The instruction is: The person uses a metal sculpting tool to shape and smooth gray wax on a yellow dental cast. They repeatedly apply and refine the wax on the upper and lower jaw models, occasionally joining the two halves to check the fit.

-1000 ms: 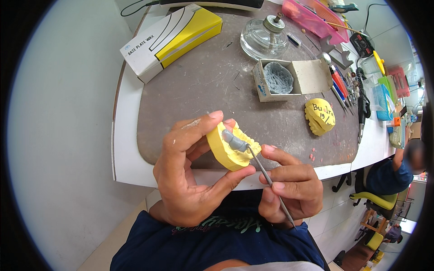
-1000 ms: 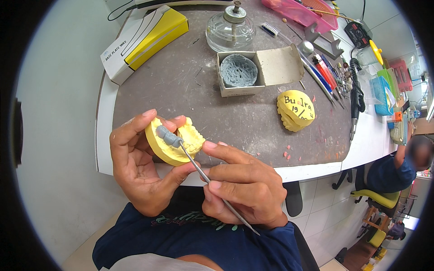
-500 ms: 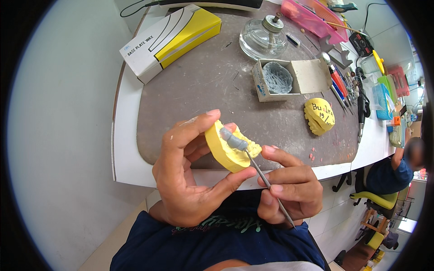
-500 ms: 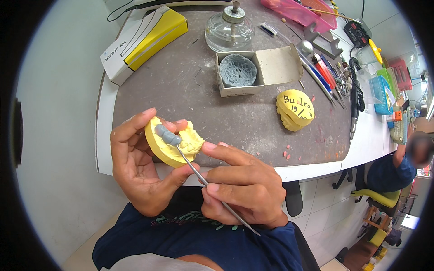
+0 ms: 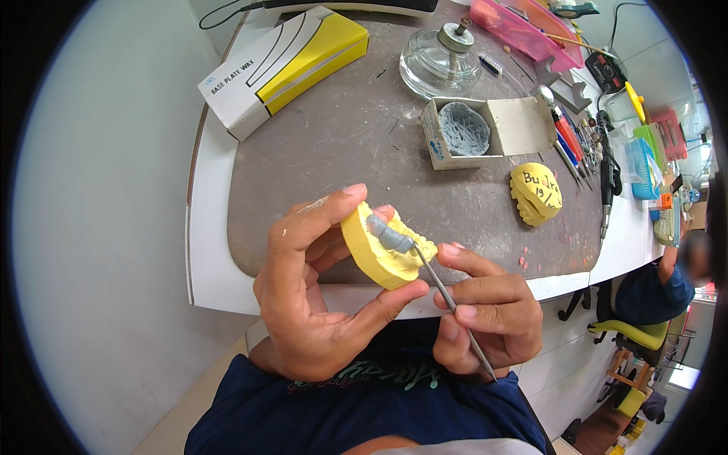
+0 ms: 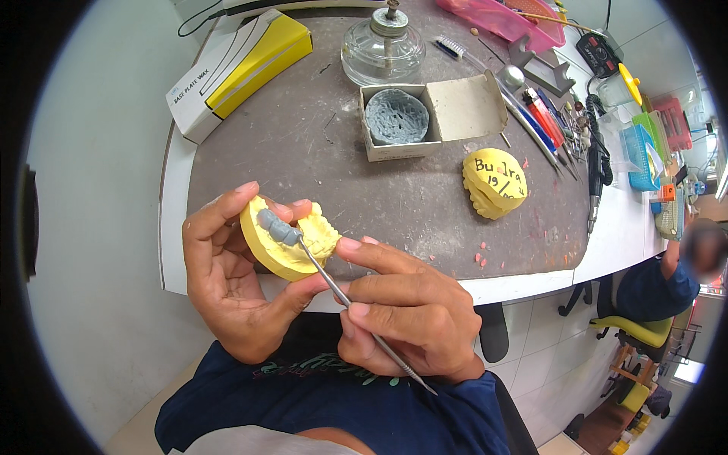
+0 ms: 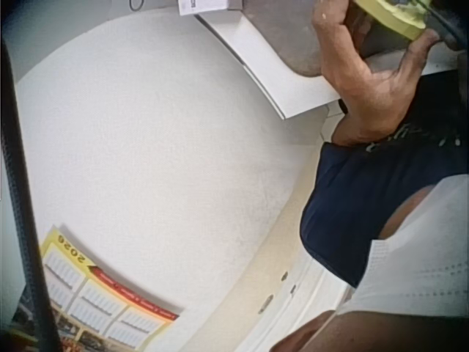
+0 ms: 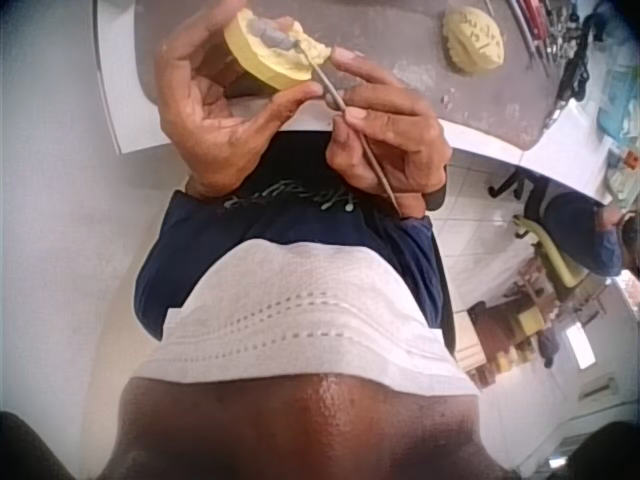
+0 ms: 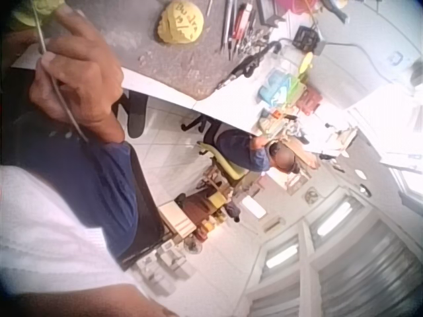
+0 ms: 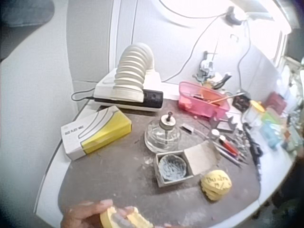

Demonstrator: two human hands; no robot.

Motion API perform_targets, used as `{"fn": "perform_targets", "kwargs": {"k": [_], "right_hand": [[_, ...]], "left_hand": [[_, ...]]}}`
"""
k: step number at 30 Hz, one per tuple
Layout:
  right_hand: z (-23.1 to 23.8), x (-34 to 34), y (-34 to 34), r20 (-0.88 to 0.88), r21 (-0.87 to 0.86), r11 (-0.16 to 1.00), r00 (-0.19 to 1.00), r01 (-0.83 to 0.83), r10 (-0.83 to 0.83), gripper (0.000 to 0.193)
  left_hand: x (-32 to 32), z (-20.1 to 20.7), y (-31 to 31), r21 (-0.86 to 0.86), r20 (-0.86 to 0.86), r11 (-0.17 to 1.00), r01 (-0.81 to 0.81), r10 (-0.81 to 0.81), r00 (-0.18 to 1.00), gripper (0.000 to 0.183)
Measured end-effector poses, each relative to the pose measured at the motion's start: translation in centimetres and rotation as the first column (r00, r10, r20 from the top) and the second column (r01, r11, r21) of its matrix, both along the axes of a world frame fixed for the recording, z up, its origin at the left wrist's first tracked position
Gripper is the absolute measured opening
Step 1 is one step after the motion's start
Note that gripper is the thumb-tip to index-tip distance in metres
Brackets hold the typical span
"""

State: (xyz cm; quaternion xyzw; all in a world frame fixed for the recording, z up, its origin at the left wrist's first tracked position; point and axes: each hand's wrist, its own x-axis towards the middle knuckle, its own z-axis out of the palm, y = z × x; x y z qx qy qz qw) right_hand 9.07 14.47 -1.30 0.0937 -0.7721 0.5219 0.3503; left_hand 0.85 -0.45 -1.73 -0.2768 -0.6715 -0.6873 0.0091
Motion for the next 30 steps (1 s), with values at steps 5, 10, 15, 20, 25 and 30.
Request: {"fn": "perform_targets", "kwargs": {"k": [5, 10, 15, 20, 25, 30], "right_hand": [[-0.09, -0.01, 0.03, -0.003, -0.008, 1.000, 1.000, -0.009, 0.009, 0.028], [-0.05, 0.12, -0.02, 0.007, -0.019, 1.000, 1.000, -0.005, 0.005, 0.030], [0.00, 0.19, 0.03, 0.017, -0.037, 0.999, 1.000, -0.016, 0.017, 0.032], [0.01, 0.20, 0.14, 0.013, -0.032, 0.999, 0.999, -0.029, 0.030, 0.030], [-0.03, 0.14, 0.09, 0.001, -0.011, 1.000, 1.000, -0.017, 0.017, 0.029], [-0.02, 0.15, 0.01, 0.012, -0.040, 0.999, 1.000, -0.002, 0.002, 0.030]], "left_hand": [[-0.04, 0.02, 0.00, -0.002, -0.003, 1.000, 0.001, -0.001, 1.000, 0.085], [0.04, 0.01, -0.01, 0.007, 0.012, 1.000, 0.004, -0.004, 1.000, 0.085], [0.12, 0.02, 0.10, 0.026, 0.025, 1.000, 0.005, -0.005, 1.000, 0.084], [0.11, -0.03, 0.21, 0.055, 0.043, 0.998, 0.012, -0.014, 0.999, 0.083], [0.10, 0.04, 0.20, 0.061, 0.047, 0.998, 0.020, -0.023, 0.999, 0.082], [0.00, -0.15, 0.30, 0.067, 0.013, 0.997, 0.033, -0.034, 0.999, 0.081]]}}
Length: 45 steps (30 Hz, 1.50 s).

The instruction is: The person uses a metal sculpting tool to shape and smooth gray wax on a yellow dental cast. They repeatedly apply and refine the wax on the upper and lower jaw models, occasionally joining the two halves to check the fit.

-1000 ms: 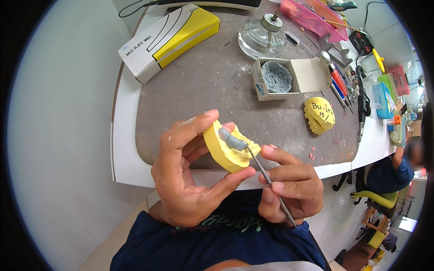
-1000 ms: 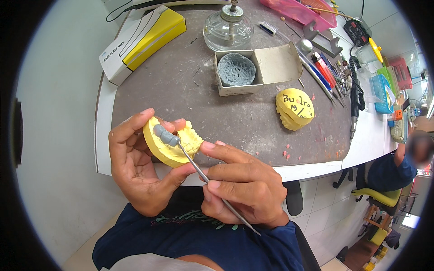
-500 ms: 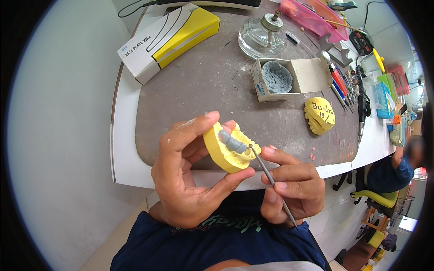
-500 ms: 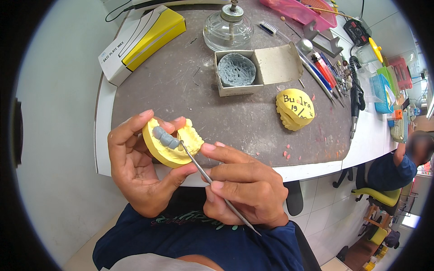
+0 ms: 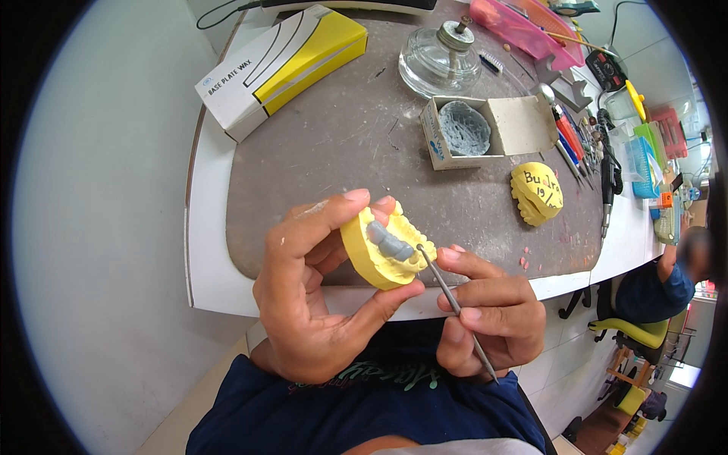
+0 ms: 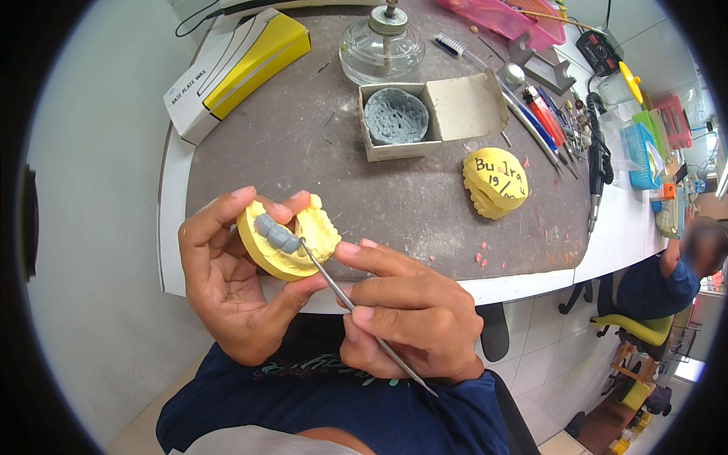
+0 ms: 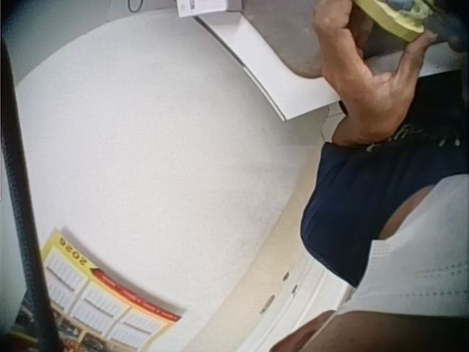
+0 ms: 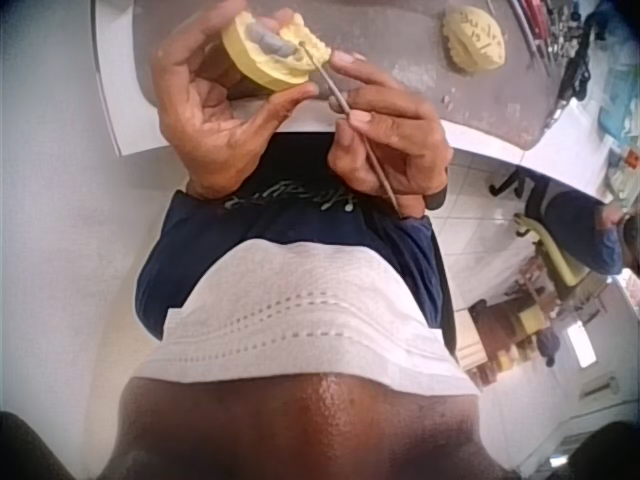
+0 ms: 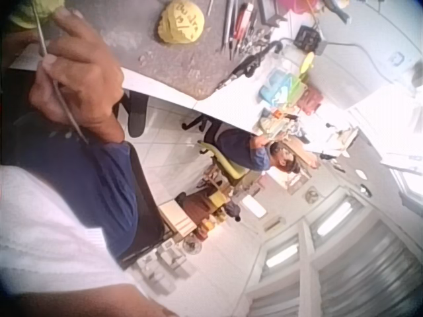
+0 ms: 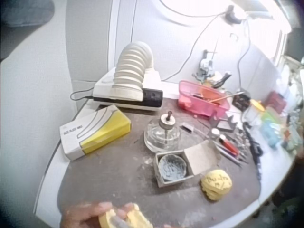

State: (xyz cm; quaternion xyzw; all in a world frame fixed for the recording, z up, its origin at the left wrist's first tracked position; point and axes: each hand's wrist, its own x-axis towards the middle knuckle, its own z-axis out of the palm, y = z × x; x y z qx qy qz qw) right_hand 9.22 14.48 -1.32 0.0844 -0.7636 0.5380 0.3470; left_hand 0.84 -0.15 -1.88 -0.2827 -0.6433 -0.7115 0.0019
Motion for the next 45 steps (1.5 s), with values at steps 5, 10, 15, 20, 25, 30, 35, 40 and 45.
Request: {"fn": "perform_targets", "kwargs": {"k": [5, 10, 15, 20, 25, 30, 35, 40, 45], "right_hand": [[0.04, 0.04, 0.09, 0.004, 0.021, 1.000, 1.000, -0.009, 0.009, 0.030], [-0.10, -0.01, 0.08, -0.006, 0.035, 0.999, 1.000, -0.003, 0.003, 0.030], [0.02, 0.02, -0.01, 0.009, 0.020, 1.000, 1.000, 0.013, -0.013, 0.030], [0.09, -0.06, 0.16, 0.011, 0.033, 0.999, 1.000, -0.010, 0.009, 0.031], [0.05, -0.11, 0.10, 0.010, 0.034, 0.999, 1.000, -0.005, 0.005, 0.031], [0.20, -0.04, -0.12, 0.035, 0.018, 1.000, 0.999, 0.007, -0.008, 0.032], [0.15, 0.06, 0.16, 0.046, -0.045, 0.999, 0.999, -0.020, 0.022, 0.033], [0.27, 0.13, 0.37, 0.047, -0.023, 0.998, 0.997, -0.056, 0.057, 0.033], [0.15, 0.17, 0.33, 0.050, -0.017, 0.999, 0.998, -0.046, 0.047, 0.033]], "left_hand": [[-0.09, -0.19, 0.04, 0.023, -0.023, 1.000, 0.006, -0.006, 1.000, 0.079], [-0.12, -0.22, -0.01, 0.027, -0.028, 1.000, 0.010, -0.009, 1.000, 0.078], [-0.15, -0.33, 0.02, 0.018, -0.044, 1.000, 0.011, -0.010, 0.999, 0.078], [-0.27, -0.25, 0.01, 0.005, -0.068, 1.000, 0.006, -0.005, 0.998, 0.078], [-0.34, -0.40, -0.01, 0.006, -0.090, 1.000, 0.002, -0.002, 0.996, 0.077], [-0.46, -0.60, -0.08, 0.001, -0.115, 1.000, 0.002, -0.002, 0.993, 0.077], [-0.26, -0.25, -0.02, -0.015, -0.083, 1.000, 0.004, -0.005, 0.997, 0.076], [-0.23, -0.17, -0.11, -0.009, -0.070, 1.000, 0.008, -0.009, 0.998, 0.077], [-0.52, -0.66, 0.03, 0.011, -0.123, 1.000, 0.013, -0.012, 0.992, 0.076]]}}
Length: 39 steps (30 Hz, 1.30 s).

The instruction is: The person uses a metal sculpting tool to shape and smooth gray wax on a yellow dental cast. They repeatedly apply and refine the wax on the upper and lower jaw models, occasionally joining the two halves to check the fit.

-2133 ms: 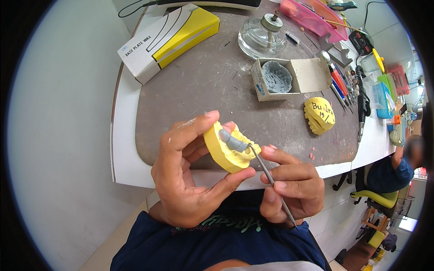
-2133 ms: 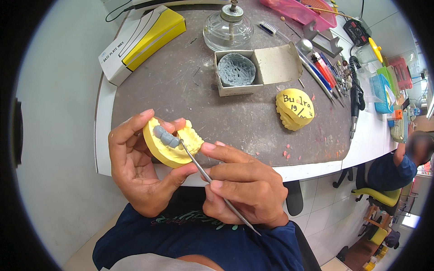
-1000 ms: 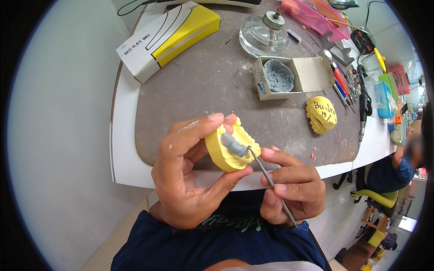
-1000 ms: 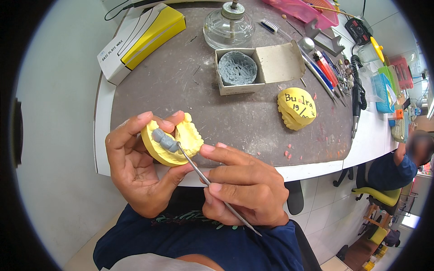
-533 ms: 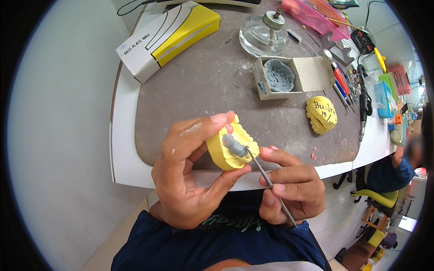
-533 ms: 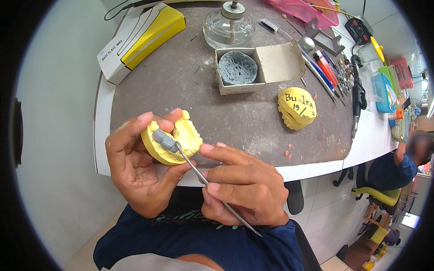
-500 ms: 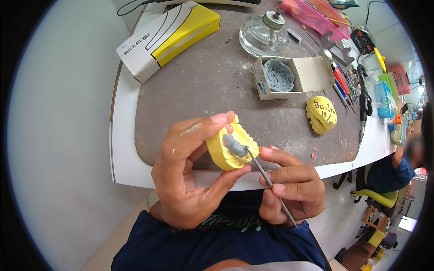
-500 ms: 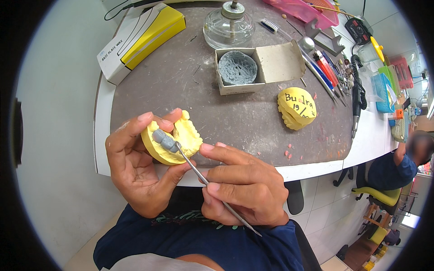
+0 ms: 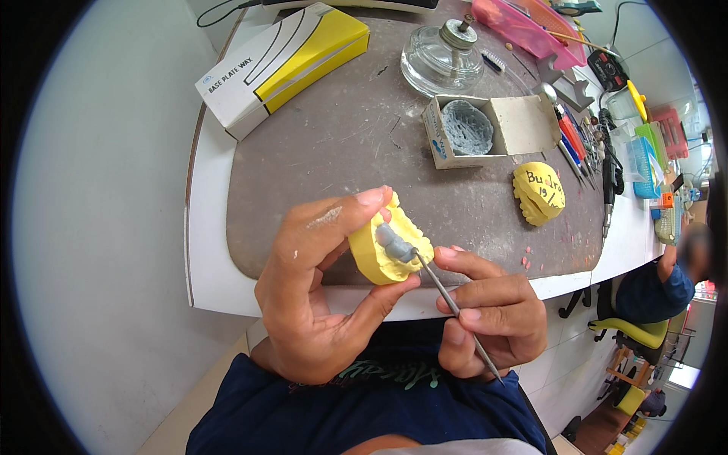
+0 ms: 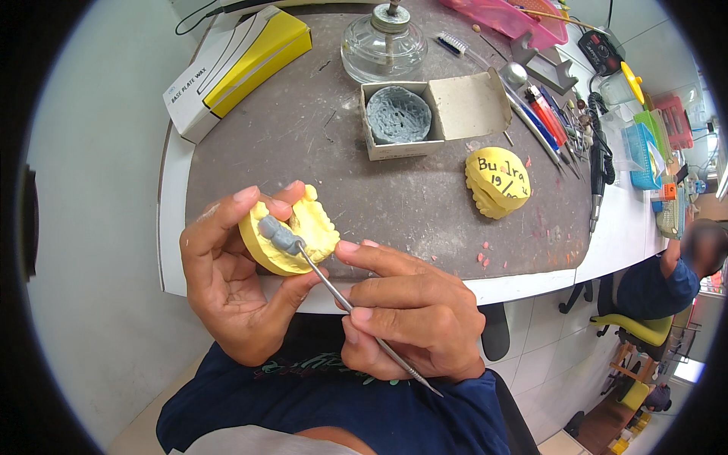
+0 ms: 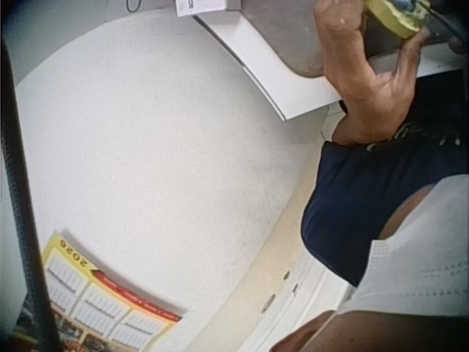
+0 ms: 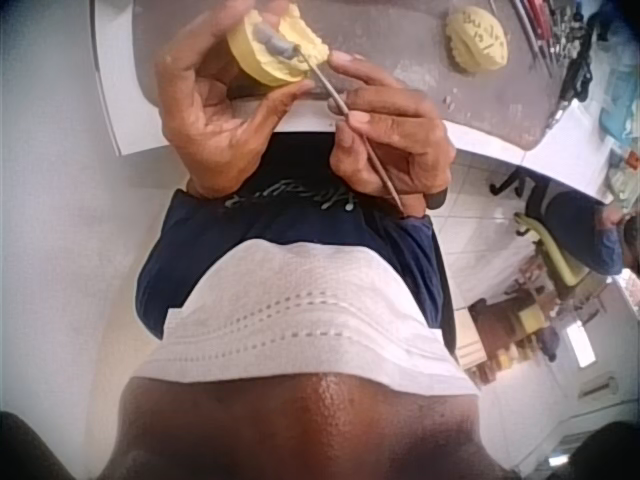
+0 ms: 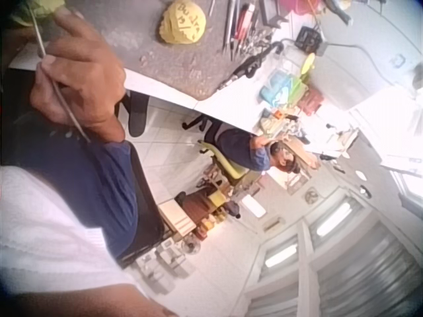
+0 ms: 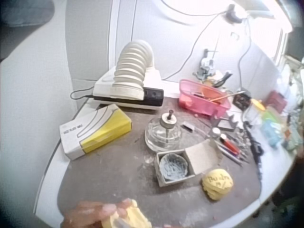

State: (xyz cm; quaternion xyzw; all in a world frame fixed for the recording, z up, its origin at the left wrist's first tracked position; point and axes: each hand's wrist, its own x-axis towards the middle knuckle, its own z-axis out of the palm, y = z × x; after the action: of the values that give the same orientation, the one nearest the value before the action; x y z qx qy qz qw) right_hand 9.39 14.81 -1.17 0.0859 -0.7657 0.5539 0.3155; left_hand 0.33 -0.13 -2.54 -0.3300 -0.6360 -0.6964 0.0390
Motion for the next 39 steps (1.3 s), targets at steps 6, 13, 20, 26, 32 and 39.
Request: {"fn": "perform_targets", "kwargs": {"k": [6, 13, 20, 26, 32, 39], "right_hand": [[0.0, -0.1, -0.1, -0.008, -0.013, 1.000, 1.000, 0.003, -0.003, 0.032], [0.2, -0.2, 0.1, -0.021, -0.065, 0.998, 1.000, -0.017, 0.016, 0.030], [0.3, 0.0, 0.2, -0.013, -0.045, 0.999, 1.000, -0.029, 0.028, 0.032], [0.4, 0.0, 0.3, 0.020, -0.001, 0.999, 0.999, -0.038, 0.038, 0.037], [0.2, -0.1, 0.2, -0.009, 0.024, 1.000, 1.000, -0.017, 0.017, 0.035], [0.1, 0.0, 0.0, -0.006, -0.014, 1.000, 1.000, 0.008, -0.008, 0.034]], "left_hand": [[0.1, 0.0, -0.1, -0.010, -0.019, 0.999, -0.031, 0.031, 0.999, 0.070], [0.3, 0.7, -0.2, -0.064, 0.059, 0.998, -0.024, 0.027, 0.998, 0.081], [0.5, 1.1, -0.3, -0.054, 0.159, 0.998, -0.013, 0.021, 0.987, 0.086], [0.5, 0.9, -0.1, -0.032, 0.151, 0.999, -0.025, 0.029, 0.988, 0.084], [0.6, 0.7, -0.1, -0.006, 0.138, 1.000, -0.025, 0.026, 0.990, 0.081], [0.5, 0.6, 0.0, 0.003, 0.120, 1.000, -0.021, 0.021, 0.993, 0.081]]}}
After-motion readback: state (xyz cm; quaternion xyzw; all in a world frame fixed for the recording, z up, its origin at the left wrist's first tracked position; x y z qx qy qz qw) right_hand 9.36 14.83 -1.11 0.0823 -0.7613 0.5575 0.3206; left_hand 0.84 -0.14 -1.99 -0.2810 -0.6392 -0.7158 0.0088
